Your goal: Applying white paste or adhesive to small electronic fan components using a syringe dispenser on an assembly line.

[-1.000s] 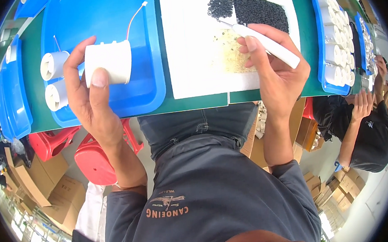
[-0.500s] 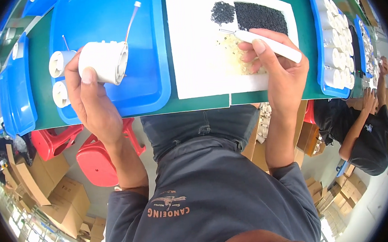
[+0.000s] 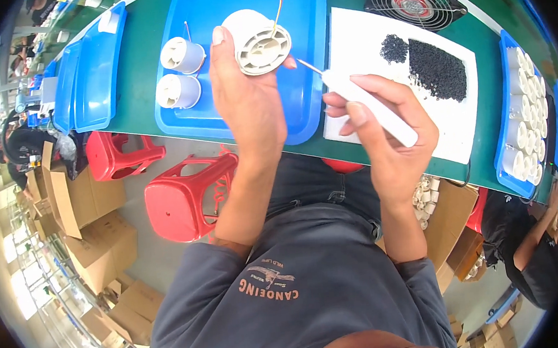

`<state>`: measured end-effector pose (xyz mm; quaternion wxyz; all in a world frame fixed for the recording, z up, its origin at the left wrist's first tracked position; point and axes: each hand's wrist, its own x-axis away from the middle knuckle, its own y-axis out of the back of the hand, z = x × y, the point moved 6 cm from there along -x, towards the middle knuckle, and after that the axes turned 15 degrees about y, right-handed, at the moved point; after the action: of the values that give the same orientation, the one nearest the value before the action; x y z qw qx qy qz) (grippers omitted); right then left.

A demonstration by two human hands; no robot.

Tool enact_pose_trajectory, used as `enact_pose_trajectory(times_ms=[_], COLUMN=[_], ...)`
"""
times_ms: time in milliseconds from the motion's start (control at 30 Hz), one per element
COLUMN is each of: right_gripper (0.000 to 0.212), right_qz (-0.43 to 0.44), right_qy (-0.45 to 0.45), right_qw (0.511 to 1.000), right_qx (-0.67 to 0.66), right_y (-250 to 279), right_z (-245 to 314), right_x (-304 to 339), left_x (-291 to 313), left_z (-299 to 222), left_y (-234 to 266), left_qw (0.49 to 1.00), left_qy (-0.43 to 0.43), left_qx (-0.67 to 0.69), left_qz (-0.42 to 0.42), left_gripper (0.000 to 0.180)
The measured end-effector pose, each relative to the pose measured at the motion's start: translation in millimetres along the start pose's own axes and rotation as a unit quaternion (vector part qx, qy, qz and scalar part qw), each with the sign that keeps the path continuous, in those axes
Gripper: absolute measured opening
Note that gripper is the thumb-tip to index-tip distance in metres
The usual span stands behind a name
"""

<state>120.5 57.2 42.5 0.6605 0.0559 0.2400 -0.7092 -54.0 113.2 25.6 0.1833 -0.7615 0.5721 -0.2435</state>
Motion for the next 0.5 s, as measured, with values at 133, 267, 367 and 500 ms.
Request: enact_pose_trajectory(times_ms=[133,267,367,500], right_gripper=[0.027,0.029,0.028,0.028], right_qz=[0.007,0.029,0.033,0.025], right_qy=[0.062,0.095,0.094,0.098], right_qw=[0.998,0.993,0.992,0.993], right_qx=[0.021,0.056,0.075,0.068], right_y=[-15,-17,-17,-16], right_z=[-1,-5,-5,-4], right_x=[1,0,1,1], left_x=[6,10,11,14], left_z=[0,2,4,4], left_y=[-8,-11,-10,-14], left_qw=[0.998,0.997,0.997,0.995], left_qy=[-0.042,-0.044,-0.043,-0.051], left_qx=[-0.017,-0.043,-0.053,-0.077], left_qz=[-0.034,-0.048,-0.044,-0.046], left_gripper=[0.036,0.036,0.036,0.033])
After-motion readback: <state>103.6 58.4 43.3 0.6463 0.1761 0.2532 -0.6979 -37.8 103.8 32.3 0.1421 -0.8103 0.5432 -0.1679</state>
